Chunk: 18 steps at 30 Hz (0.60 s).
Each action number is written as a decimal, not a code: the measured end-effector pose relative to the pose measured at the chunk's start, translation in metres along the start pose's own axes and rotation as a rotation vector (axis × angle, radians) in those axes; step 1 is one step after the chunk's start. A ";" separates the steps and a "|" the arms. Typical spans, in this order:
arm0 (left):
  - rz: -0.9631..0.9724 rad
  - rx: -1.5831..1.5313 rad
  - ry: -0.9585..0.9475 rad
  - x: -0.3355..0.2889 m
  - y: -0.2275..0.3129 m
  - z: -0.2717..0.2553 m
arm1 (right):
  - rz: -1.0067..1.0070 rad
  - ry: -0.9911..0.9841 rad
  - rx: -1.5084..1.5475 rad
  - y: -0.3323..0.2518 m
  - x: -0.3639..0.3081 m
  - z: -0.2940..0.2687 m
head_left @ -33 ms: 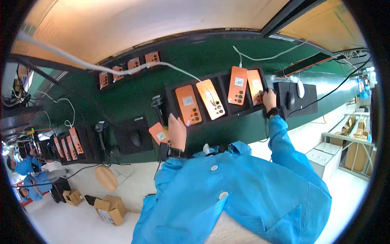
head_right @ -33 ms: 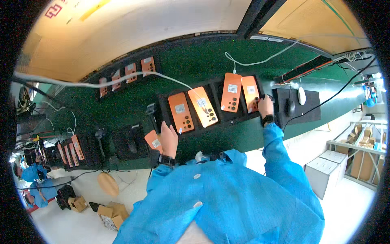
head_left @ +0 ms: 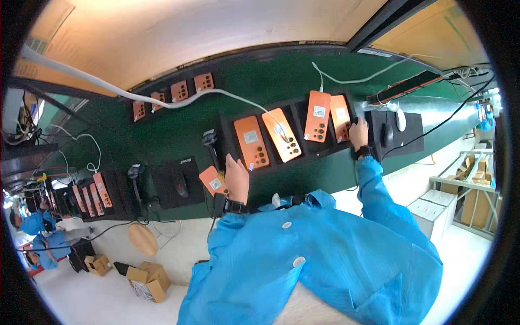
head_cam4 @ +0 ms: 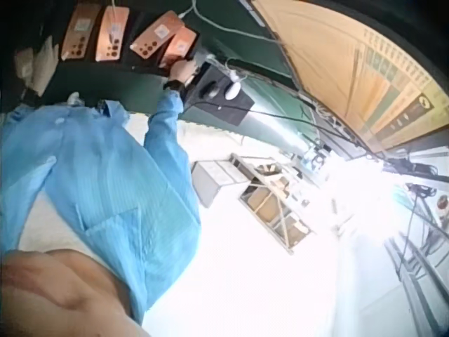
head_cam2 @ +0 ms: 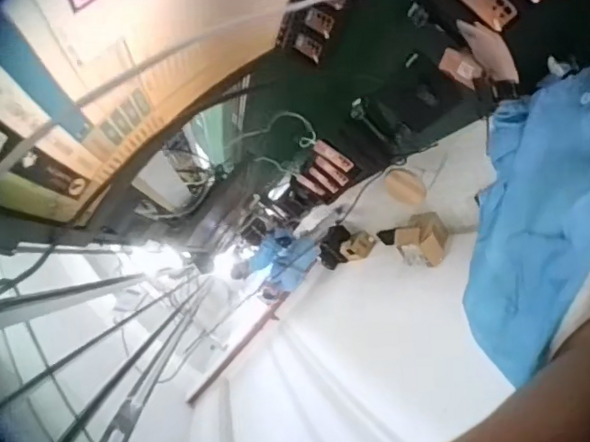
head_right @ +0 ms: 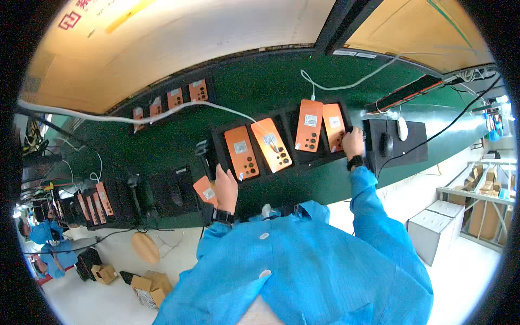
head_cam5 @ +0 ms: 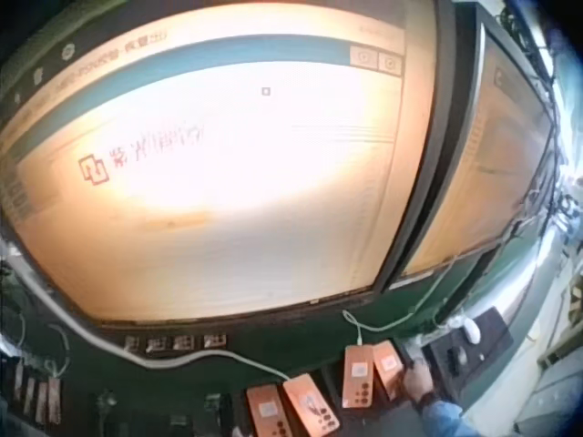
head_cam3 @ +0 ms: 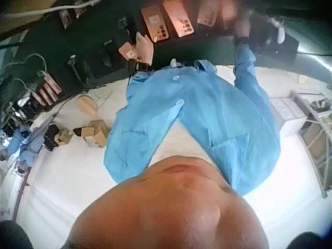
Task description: Scanning barcodes and connecting charging cables to mobile devices on a testing rack in a factory setting.
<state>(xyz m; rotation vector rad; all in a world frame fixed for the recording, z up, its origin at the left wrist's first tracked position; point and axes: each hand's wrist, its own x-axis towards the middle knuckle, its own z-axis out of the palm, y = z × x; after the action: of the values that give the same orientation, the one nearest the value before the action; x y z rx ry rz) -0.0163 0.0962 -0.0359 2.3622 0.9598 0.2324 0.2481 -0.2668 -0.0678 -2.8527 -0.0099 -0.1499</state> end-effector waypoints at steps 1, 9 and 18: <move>-0.068 0.007 -0.042 -0.001 0.000 -0.003 | -0.145 0.161 -0.012 -0.020 -0.006 0.001; 0.012 0.065 -0.095 0.009 -0.002 0.003 | -0.855 -0.214 0.314 -0.193 -0.130 -0.010; -0.072 0.070 -0.097 0.009 -0.005 -0.005 | -0.752 -0.108 0.374 -0.236 -0.131 0.027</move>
<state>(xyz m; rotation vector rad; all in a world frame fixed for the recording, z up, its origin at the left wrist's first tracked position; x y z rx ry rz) -0.0148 0.1079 -0.0350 2.3733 1.0195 0.0569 0.1157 -0.0315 -0.0406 -2.3400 -1.0155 -0.1247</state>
